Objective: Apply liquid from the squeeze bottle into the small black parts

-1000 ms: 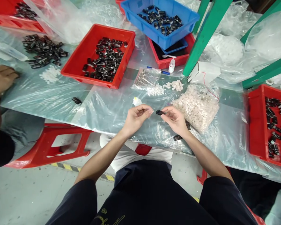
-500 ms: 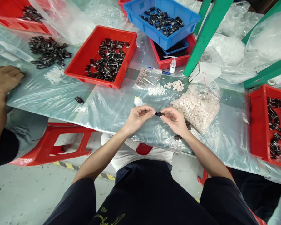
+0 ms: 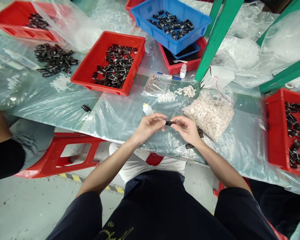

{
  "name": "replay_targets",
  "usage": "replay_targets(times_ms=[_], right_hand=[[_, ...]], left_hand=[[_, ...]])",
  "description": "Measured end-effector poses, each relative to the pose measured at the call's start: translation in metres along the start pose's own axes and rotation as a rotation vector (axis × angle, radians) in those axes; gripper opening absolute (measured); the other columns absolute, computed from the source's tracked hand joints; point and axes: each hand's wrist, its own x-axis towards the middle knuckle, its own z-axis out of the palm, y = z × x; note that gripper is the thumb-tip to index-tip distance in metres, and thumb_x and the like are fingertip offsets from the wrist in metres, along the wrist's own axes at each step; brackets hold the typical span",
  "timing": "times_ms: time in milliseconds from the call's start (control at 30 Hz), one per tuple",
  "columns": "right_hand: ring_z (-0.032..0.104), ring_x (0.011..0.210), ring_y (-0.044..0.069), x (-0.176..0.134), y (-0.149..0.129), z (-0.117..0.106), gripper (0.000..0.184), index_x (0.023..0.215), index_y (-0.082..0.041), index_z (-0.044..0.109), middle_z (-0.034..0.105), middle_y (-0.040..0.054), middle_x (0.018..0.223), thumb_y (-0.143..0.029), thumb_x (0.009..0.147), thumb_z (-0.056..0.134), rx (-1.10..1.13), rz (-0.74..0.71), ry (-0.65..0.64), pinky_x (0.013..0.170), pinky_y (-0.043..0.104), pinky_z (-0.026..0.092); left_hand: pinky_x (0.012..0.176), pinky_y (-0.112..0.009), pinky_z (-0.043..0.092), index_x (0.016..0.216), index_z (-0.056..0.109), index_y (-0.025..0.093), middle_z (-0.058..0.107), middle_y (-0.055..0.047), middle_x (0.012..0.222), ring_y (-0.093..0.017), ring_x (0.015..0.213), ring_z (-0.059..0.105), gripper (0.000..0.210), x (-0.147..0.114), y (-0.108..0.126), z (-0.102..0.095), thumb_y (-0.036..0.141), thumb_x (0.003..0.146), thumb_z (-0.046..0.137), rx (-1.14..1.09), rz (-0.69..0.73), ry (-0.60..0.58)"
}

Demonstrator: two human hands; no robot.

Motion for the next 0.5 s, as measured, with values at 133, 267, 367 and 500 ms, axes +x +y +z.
replay_targets(times_ms=[133, 267, 367, 500], right_hand=[[0.056, 0.061, 0.012, 0.002, 0.001, 0.0, 0.027, 0.099, -0.021, 0.076, 0.075, 0.003, 0.089, -0.046, 0.091, 0.078, 0.013, 0.028, -0.006, 0.054, 0.027, 0.042], [0.055, 0.06, 0.012, 0.004, -0.001, -0.001, 0.028, 0.102, -0.021, 0.076, 0.075, 0.0041, 0.094, -0.047, 0.09, 0.078, 0.039, 0.038, -0.011, 0.052, 0.026, 0.042], [0.059, 0.063, 0.013, 0.002, -0.003, 0.0, 0.026, 0.103, -0.022, 0.074, 0.076, 0.0047, 0.095, -0.044, 0.091, 0.077, 0.04, 0.029, -0.042, 0.054, 0.026, 0.043], [0.067, 0.077, 0.017, -0.002, -0.004, 0.001, 0.028, 0.11, -0.022, 0.072, 0.076, 0.0072, 0.101, -0.043, 0.092, 0.076, -0.003, 0.025, -0.036, 0.059, 0.027, 0.047]], left_hand=[[0.049, -0.027, 0.04, 0.104, 0.076, 0.02, 0.069, -0.003, 0.07, -0.015, 0.059, 0.062, 0.041, -0.002, -0.005, 0.002, 0.054, 0.083, 0.083, 0.056, 0.054, 0.044], [0.066, -0.028, 0.055, 0.121, 0.072, 0.021, 0.077, -0.01, 0.106, -0.018, 0.08, 0.073, 0.043, -0.01, -0.006, 0.009, 0.05, 0.09, 0.078, 0.21, 0.222, 0.133], [0.074, -0.029, 0.06, 0.127, 0.07, 0.021, 0.077, -0.012, 0.115, -0.019, 0.092, 0.075, 0.042, -0.017, -0.006, 0.015, 0.042, 0.091, 0.078, 0.343, 0.336, 0.148], [0.072, -0.025, 0.061, 0.124, 0.071, 0.021, 0.079, -0.007, 0.1, -0.015, 0.08, 0.074, 0.031, -0.027, -0.01, 0.012, 0.033, 0.096, 0.072, 0.435, 0.505, 0.218]])
